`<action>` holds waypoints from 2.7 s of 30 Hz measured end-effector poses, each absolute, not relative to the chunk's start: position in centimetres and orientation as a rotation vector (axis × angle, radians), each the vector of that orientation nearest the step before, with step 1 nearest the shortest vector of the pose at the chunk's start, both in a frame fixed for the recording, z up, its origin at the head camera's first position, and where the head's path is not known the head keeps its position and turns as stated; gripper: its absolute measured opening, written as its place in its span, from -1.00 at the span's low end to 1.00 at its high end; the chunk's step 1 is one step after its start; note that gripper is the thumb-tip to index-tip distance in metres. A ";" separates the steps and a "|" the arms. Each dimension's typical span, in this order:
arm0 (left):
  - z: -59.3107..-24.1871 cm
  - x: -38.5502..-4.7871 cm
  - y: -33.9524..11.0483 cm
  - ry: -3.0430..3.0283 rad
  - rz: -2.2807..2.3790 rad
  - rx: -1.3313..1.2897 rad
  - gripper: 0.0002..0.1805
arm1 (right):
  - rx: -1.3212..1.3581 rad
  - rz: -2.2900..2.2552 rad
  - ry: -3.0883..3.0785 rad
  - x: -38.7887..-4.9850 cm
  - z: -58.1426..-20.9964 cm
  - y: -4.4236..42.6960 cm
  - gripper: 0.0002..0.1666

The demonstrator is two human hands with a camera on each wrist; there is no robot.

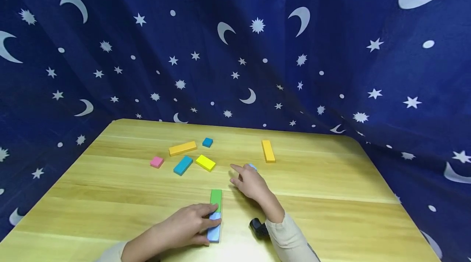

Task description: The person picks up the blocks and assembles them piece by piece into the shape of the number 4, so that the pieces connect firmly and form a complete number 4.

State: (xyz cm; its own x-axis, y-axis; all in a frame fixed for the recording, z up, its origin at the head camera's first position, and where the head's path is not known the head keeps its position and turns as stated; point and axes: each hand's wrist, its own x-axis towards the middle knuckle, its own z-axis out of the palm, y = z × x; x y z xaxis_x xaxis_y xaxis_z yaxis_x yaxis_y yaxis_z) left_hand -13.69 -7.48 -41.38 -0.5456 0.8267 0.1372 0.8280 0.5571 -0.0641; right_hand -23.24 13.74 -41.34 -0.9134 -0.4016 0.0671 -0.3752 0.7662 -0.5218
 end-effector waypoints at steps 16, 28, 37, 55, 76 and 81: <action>-41.4 -14.0 -7.3 -2.668 -0.038 -1.424 -0.44 | -0.355 -0.612 3.130 -24.3 -41.5 15.6 -0.44; -41.5 -13.9 -7.4 -2.606 -0.043 -1.450 -0.45 | -0.371 -0.601 3.147 -24.1 -41.9 15.7 -0.54; -41.5 -14.1 -7.5 -2.628 -0.099 -1.483 -0.46 | -0.592 -0.612 3.154 -23.6 -42.1 14.2 -0.66; -41.9 -14.4 -7.5 -2.543 -0.087 -1.511 -0.54 | -0.899 -0.614 3.087 -22.7 -42.2 11.4 -0.71; -41.6 -14.1 -7.8 -2.658 -0.062 -1.424 -0.46 | -1.057 -0.796 2.842 -23.1 -41.6 10.5 -0.66; -41.6 -14.1 -7.9 -2.671 -0.068 -1.420 -0.46 | -1.067 -0.792 2.819 -23.1 -41.5 10.4 -0.67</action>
